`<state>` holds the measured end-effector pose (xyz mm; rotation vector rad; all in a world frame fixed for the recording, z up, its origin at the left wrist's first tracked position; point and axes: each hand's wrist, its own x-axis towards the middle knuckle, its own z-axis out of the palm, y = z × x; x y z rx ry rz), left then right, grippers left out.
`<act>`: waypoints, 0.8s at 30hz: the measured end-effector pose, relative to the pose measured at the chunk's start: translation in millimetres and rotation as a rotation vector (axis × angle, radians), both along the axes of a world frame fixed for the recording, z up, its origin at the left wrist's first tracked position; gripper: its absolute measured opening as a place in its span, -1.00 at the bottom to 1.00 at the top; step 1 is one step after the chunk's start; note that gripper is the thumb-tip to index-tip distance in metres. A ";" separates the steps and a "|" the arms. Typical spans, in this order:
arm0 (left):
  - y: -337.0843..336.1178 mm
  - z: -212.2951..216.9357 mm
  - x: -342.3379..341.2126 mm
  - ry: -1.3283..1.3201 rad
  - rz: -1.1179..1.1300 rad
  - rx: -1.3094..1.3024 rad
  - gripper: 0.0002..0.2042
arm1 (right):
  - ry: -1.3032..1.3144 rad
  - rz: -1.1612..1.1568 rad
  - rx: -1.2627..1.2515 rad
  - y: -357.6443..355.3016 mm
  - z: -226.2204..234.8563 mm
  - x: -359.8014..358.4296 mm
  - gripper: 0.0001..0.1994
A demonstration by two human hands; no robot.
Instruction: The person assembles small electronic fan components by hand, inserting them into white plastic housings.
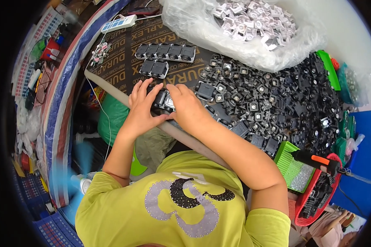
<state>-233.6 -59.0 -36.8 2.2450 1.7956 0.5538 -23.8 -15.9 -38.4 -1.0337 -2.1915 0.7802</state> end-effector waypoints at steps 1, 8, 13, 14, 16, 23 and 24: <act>1.3 -0.1 3.1 -0.025 -0.009 0.060 -0.06 | 0.053 0.006 0.025 3.9 1.4 1.5 -0.21; 3.6 -6.4 27.9 0.036 -0.025 0.141 -0.18 | -0.453 -0.212 0.006 31.8 39.0 51.1 -0.61; 9.9 -9.3 17.6 0.053 0.001 0.112 -0.24 | -0.340 0.155 0.136 42.3 11.2 47.2 -0.62; 11.8 -10.2 12.5 0.065 0.004 0.117 -0.22 | -0.248 0.228 0.101 44.0 5.4 44.0 -0.63; 15.6 -12.8 0.9 0.045 -0.024 0.117 -0.20 | -0.117 0.325 0.042 44.9 -1.9 33.4 -0.67; 26.1 -10.2 -11.3 0.043 -0.129 0.038 -0.14 | -0.052 0.249 0.137 41.5 -14.4 11.0 -0.78; 28.2 -10.1 -9.5 0.057 -0.129 0.051 -0.13 | -0.087 0.198 0.160 40.3 -12.3 11.4 -0.75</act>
